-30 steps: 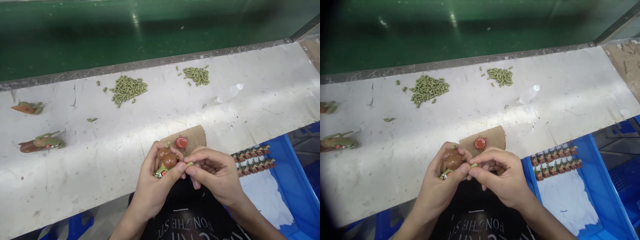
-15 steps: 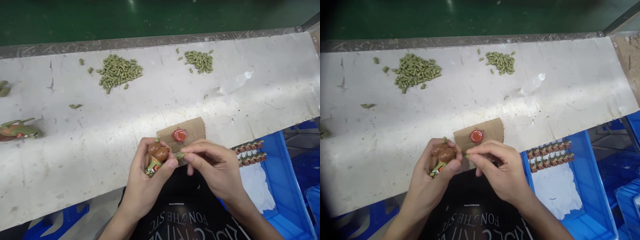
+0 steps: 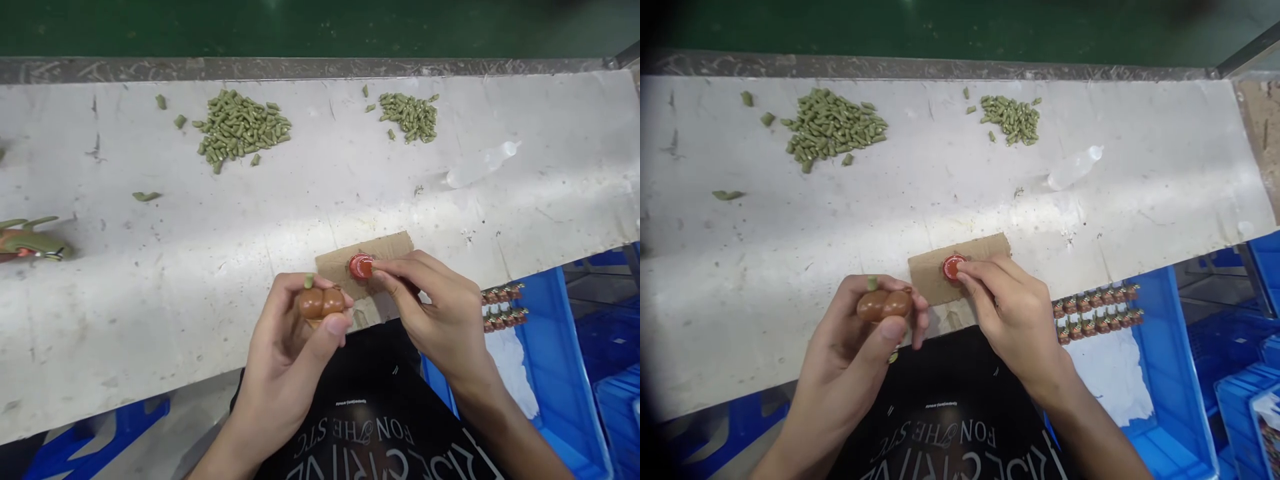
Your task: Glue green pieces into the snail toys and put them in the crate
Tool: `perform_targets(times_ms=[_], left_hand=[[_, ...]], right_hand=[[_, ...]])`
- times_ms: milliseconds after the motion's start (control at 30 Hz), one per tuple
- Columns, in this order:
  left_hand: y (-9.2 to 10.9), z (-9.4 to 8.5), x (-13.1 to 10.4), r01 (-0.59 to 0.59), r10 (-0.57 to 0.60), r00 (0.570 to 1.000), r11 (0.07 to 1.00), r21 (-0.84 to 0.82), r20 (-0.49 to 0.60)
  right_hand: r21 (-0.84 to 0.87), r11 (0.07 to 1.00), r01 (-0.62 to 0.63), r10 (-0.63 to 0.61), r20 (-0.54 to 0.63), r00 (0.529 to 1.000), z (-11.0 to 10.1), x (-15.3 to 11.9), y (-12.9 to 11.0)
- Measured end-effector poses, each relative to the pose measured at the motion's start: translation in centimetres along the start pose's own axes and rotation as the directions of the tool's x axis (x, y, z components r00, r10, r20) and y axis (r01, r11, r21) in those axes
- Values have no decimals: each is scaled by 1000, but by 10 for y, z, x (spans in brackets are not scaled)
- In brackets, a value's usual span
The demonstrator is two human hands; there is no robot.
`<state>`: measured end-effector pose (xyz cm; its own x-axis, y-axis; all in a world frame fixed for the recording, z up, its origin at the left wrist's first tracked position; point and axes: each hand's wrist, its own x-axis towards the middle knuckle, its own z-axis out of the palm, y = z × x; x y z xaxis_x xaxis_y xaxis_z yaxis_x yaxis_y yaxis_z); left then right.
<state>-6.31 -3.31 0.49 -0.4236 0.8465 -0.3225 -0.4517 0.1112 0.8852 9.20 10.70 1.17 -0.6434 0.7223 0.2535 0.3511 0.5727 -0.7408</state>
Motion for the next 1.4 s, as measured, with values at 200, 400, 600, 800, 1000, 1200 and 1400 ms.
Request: perform_targets(times_ms=[200,400,600,800,1000,1200,1400], left_hand=[[1,-2,0,0,1,1000,999,46,-7],[4,7,7,-2,0,1000,998,61,31],[6,12,7,5,-7,997,1000,23,72],[3,9,7,2,-6,997,998,61,72],[2,10,8,-6,0,998,996,85,70],[2,6,9,-71,58,995,984,166,80],[26,9,1,-142,133,990,946,292,51]], right_hand=[[73,994,-83,86,-31,996,-2,-1,-5],[573,697,-430,488,61,871,0,-4,-21],[615,599,-513,537,166,827,-1,-7,-24],[594,611,-523,534,178,827,0,-7,-23],[585,637,-502,510,167,843,2,-8,-22],[443,817,-369,360,108,927,3,-8,-19],[499,790,-356,352,106,930,-15,-18,-31]])
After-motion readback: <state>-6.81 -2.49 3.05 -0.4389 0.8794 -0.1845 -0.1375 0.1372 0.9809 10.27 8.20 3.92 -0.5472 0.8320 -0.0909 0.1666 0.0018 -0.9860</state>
